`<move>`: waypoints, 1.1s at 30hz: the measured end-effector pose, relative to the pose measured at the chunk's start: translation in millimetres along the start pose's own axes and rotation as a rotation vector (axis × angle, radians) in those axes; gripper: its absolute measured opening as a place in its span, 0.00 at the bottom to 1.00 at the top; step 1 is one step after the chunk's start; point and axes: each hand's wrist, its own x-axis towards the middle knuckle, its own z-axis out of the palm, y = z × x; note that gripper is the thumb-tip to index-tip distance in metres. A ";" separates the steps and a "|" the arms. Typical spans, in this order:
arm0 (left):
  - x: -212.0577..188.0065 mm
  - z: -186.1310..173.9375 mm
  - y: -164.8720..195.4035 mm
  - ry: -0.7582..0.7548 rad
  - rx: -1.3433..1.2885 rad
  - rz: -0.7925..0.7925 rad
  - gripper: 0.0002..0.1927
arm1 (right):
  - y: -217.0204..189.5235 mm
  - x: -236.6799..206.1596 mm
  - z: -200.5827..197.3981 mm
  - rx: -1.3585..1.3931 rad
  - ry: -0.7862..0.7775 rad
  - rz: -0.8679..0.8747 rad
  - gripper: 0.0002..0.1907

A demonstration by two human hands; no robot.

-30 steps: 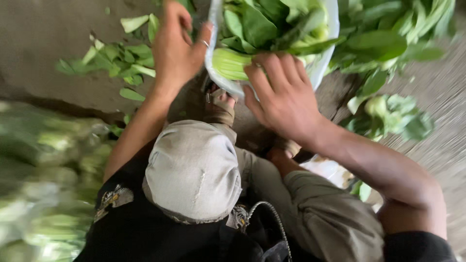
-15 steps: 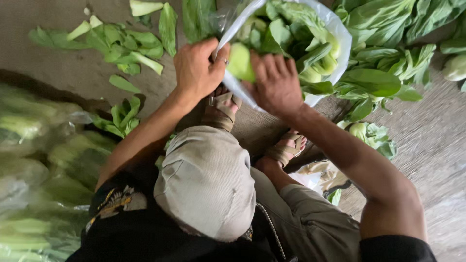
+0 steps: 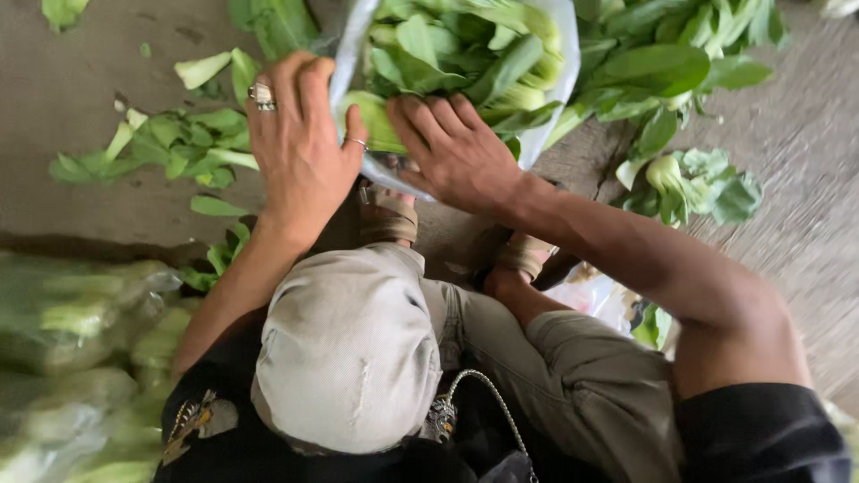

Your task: The person sits on the floor of a produce area surrounded by piles of leafy green vegetables. They pick up bok choy one at a time, gather several in their hands, and place them into a clear plastic bag on the floor, occasionally pressing the vegetables down and adjusting the bag.

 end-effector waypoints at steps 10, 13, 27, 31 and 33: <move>34.1 75.0 64.2 -0.286 -0.087 0.507 0.66 | 45.0 -138.6 -8.0 0.865 0.406 1.143 0.12; 34.5 96.1 62.5 -0.396 0.020 0.628 0.50 | 34.7 -142.6 25.0 1.324 0.358 1.277 0.18; 64.4 76.2 57.9 -0.597 -0.132 0.854 0.29 | 10.3 -142.1 17.0 1.350 0.172 1.082 0.16; 76.1 79.2 48.7 -0.808 -0.175 0.635 0.16 | 9.2 -157.4 27.9 1.471 0.335 0.997 0.14; 73.5 87.2 44.3 -0.735 -0.101 0.690 0.19 | 9.8 -164.8 32.9 1.524 0.371 1.024 0.13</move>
